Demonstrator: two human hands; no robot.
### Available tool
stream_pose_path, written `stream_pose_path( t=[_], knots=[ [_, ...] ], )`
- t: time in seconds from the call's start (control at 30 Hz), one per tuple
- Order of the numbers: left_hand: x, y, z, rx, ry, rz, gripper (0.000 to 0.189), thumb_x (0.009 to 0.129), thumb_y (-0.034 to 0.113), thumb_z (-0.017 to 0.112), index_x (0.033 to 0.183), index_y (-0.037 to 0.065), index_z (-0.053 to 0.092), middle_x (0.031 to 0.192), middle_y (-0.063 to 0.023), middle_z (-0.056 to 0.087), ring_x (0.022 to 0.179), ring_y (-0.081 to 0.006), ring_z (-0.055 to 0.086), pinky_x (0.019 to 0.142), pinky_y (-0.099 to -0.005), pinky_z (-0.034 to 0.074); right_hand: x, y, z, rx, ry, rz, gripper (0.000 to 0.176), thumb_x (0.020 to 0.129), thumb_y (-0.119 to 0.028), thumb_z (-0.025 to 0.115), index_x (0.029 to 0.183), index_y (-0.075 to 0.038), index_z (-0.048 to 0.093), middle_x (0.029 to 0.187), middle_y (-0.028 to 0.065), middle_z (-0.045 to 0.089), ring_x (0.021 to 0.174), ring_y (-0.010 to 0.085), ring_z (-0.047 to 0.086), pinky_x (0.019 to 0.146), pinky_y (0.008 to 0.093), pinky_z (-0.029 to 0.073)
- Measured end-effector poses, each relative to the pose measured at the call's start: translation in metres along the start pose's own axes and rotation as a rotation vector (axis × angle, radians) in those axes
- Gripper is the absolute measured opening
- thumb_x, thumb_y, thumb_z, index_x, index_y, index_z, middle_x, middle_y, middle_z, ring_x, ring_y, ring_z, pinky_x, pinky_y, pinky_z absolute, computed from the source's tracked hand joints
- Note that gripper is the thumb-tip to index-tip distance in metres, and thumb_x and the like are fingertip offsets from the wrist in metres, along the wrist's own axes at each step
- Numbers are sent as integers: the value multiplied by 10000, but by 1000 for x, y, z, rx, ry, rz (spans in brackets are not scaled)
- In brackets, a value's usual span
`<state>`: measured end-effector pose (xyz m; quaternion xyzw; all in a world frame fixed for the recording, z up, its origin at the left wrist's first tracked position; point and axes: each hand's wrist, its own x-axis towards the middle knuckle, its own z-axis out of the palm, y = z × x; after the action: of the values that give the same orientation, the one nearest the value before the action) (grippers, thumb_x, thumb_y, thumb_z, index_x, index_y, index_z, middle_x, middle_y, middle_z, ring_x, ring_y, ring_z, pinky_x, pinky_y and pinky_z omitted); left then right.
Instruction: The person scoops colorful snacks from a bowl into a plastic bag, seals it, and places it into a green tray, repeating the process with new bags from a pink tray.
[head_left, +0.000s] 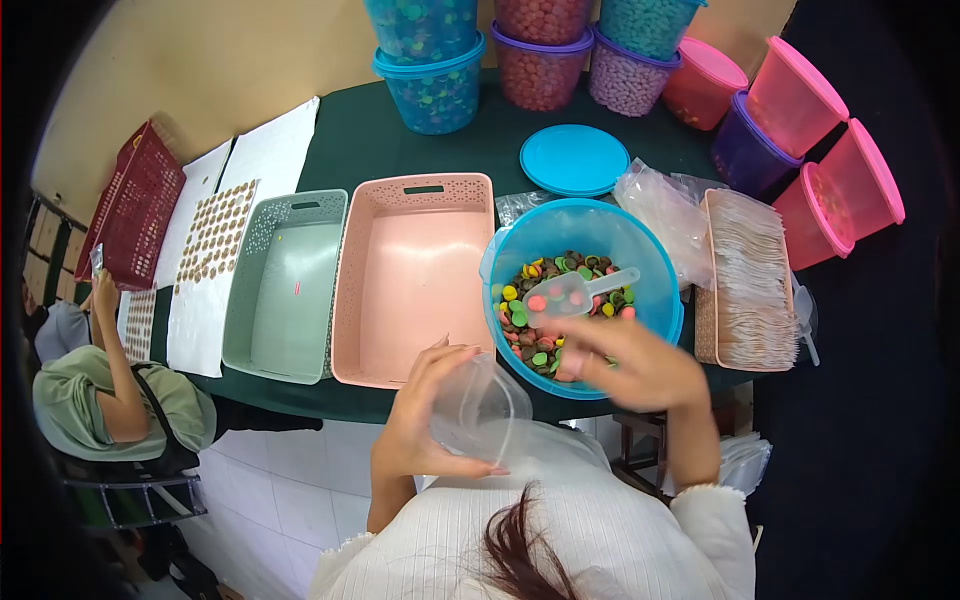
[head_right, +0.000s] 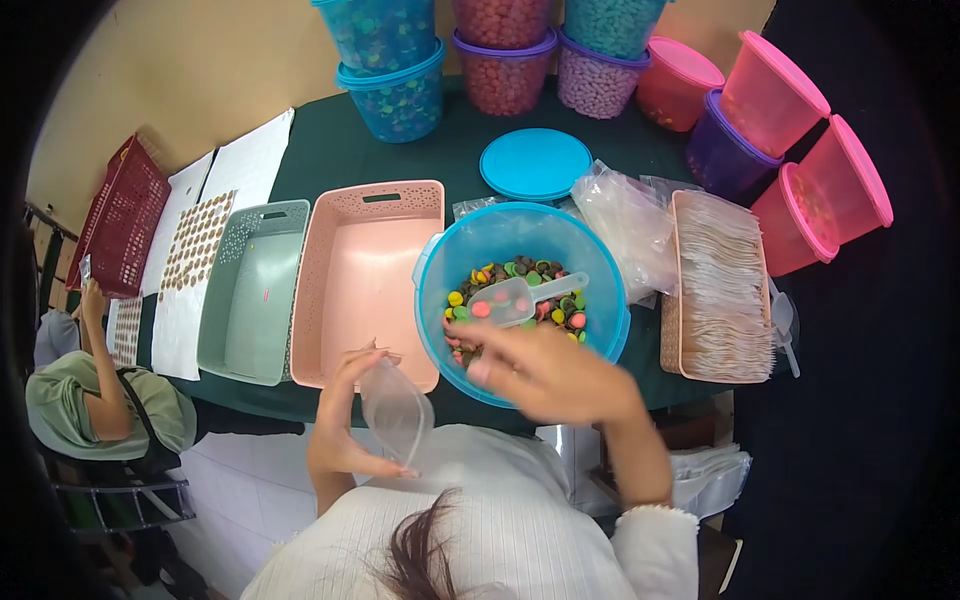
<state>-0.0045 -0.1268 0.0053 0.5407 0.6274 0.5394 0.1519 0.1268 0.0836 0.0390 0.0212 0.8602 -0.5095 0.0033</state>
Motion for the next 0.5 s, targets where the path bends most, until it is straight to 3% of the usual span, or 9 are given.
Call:
stream_pose_path(
  t=[0.1,0.17,0.27,0.4,0.5],
  knots=[
    [1,-3,-8,-93,33,-5,927,367,270,833,1164,5,440,1093,-164,502,1028,-303,482,906,-394,349,25,36,-25,-581,98,113,320,810,-218,496,1024,17,529,996,174,515,957,287,486,762,389,412],
    [3,-5,-11,-114,0,22,918,369,271,834,1158,6,445,1089,-167,503,1027,-300,484,889,-382,363,39,62,-31,-806,-98,333,313,792,-237,501,975,11,559,1042,160,487,1039,284,407,816,387,377],
    [9,-9,-14,-150,-78,50,903,377,275,836,1151,11,452,1087,-170,506,1028,-298,484,871,-369,377,49,67,-23,-1016,-200,349,330,783,-262,504,964,5,574,1099,161,467,1075,279,376,858,388,330],
    [15,-18,-11,-149,-189,2,881,419,297,829,1162,18,446,1114,-164,503,1039,-296,481,872,-370,383,61,78,-26,-1026,-362,464,339,775,-278,507,967,-9,582,1112,161,468,1107,269,339,885,382,289],
    [23,-20,-10,-115,-265,-26,882,453,310,819,1187,24,423,1137,-163,496,1058,-297,474,886,-372,379,62,82,-39,-964,-444,353,356,777,-281,512,993,-6,575,991,158,544,1035,283,448,840,393,354]
  ],
)
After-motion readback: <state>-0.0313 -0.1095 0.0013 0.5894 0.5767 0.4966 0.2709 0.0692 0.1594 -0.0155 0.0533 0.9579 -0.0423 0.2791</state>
